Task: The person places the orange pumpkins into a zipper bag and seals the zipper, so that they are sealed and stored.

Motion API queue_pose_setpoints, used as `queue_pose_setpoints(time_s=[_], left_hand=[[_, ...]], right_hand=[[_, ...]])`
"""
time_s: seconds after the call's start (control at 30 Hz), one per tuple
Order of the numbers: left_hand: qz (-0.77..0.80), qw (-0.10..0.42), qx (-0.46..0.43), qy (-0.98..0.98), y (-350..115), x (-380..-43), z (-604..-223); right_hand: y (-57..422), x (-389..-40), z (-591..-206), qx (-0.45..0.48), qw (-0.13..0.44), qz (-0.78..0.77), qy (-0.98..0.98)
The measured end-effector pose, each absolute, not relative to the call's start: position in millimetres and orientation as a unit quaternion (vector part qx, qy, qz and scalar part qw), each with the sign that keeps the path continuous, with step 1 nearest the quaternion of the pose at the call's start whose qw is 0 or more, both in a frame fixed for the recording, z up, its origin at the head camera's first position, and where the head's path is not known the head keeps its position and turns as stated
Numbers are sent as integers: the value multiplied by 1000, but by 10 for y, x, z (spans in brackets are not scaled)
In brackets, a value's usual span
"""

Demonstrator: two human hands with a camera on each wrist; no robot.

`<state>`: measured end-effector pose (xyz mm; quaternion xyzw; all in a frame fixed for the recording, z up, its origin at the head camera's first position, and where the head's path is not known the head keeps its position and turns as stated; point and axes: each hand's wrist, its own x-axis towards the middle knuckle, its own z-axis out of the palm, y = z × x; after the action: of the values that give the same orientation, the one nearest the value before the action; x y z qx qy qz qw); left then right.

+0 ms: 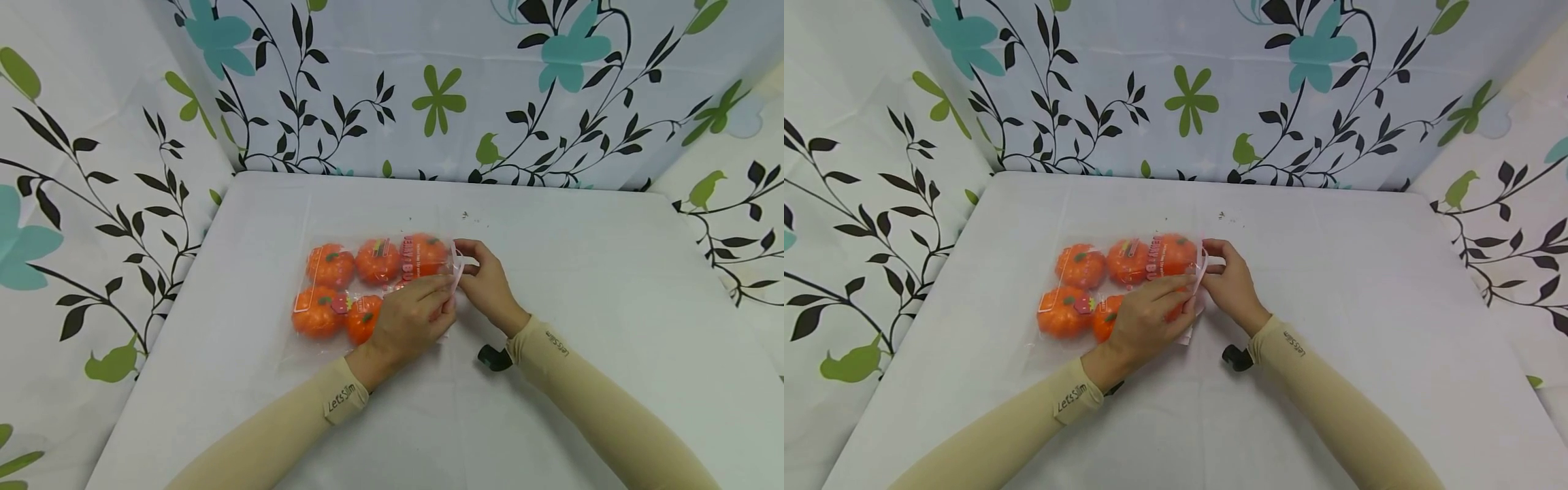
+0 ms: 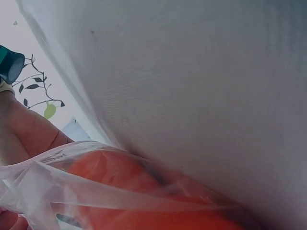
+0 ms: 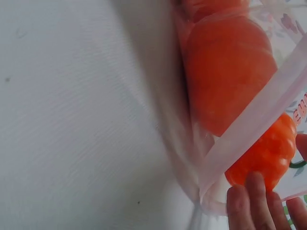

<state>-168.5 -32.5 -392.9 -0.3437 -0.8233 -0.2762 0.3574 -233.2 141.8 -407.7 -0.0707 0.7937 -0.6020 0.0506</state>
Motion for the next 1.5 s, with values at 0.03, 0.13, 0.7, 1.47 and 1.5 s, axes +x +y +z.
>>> queue_pose_setpoints(time_s=[0.03, 0.13, 0.7, 1.47, 1.5], left_hand=[[-276, 360, -346, -821, -325, -1689, -3930], [-277, 363, -352, -817, -327, -1702, -3936], [-278, 352, -364, -816, -370, -1714, -3979], [-283, 342, -358, -821, -340, -1666, -3968], [-286, 340, -359, -821, -337, -1667, -3968]], right_hand=[[1419, -2327, -4077, -73, 50, -606, 790], [1429, -2312, -4077, -83, 62, -618, 779], [1580, -2249, -4093, -98, 77, -600, 790], [1455, -2236, -4163, -137, 86, -589, 792], [1450, -2232, -4163, -146, 83, -586, 792]])
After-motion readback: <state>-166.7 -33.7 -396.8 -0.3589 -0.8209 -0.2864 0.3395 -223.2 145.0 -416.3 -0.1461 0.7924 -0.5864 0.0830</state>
